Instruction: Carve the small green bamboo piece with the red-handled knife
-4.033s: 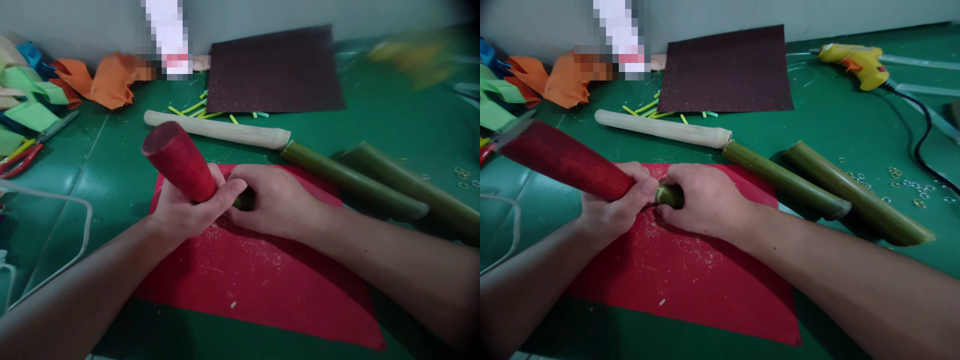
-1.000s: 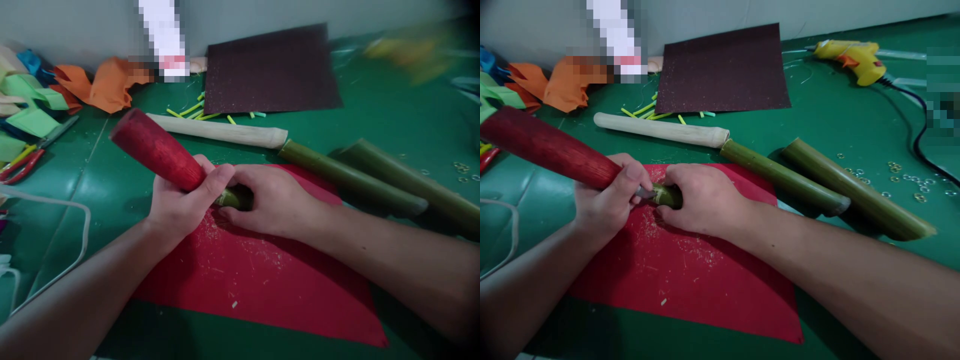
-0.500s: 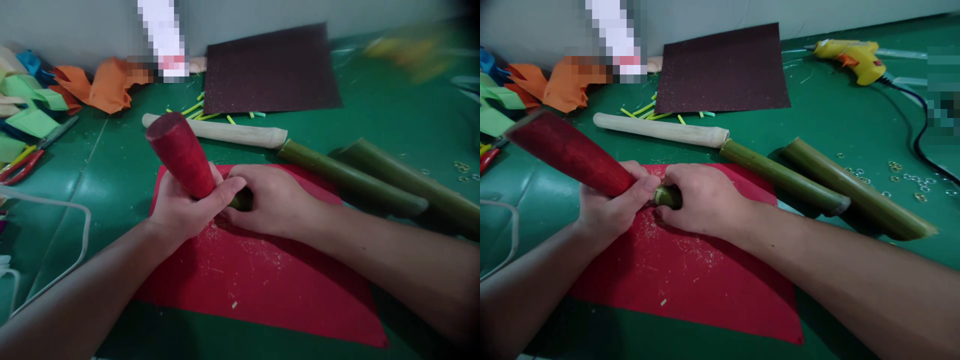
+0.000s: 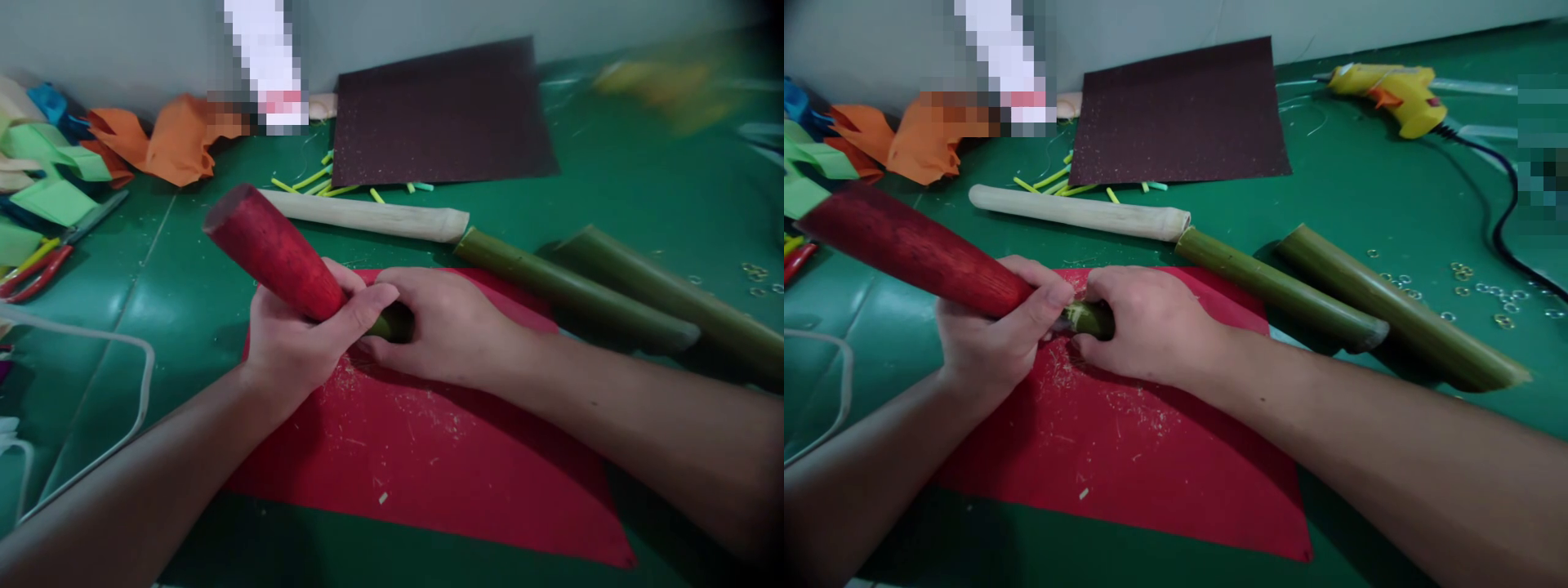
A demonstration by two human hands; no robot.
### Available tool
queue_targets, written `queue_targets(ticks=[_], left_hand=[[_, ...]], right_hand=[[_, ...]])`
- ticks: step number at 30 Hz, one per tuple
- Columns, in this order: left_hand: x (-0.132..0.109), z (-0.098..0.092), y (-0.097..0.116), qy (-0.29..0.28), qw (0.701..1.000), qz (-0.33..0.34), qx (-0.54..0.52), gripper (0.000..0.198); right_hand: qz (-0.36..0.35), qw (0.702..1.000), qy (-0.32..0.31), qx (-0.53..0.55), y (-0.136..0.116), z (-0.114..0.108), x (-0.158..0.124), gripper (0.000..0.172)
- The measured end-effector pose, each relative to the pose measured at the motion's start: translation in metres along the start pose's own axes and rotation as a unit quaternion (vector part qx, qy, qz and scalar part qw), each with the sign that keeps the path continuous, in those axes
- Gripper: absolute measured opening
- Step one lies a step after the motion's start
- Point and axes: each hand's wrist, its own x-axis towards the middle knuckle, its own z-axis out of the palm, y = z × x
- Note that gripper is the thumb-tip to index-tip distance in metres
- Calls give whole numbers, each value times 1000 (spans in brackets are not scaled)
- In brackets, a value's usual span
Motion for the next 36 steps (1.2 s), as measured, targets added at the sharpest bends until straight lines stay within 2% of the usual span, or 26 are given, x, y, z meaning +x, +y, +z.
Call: queue_targets(ticks=[5,11,16,23,31,36], left_hand=[[-1,-1,-3,2,1000,-17,-27,18],[5,-3,-6,53,987,-105,-111,30],[3,-2,-1,-5,996,-54,-74,41],[0,-4,-2,-57,998,-35,-20,30],[0,-2,0,-29,999,-14,19,24],[-1,-1,-2,20,997,-74,-16,25]], right_hand=[[11,1000,-8,-2,0,-1,-1,21],[17,999,-25,-15,-1,-3,0,29],[13,999,-32,0,-2,-3,0,25],[3,1000,-14,1,-2,-3,-1,21],[5,1000,-12,4,-2,-2,-1,20],[9,1000,-25,2,-2,-4,-1,24]])
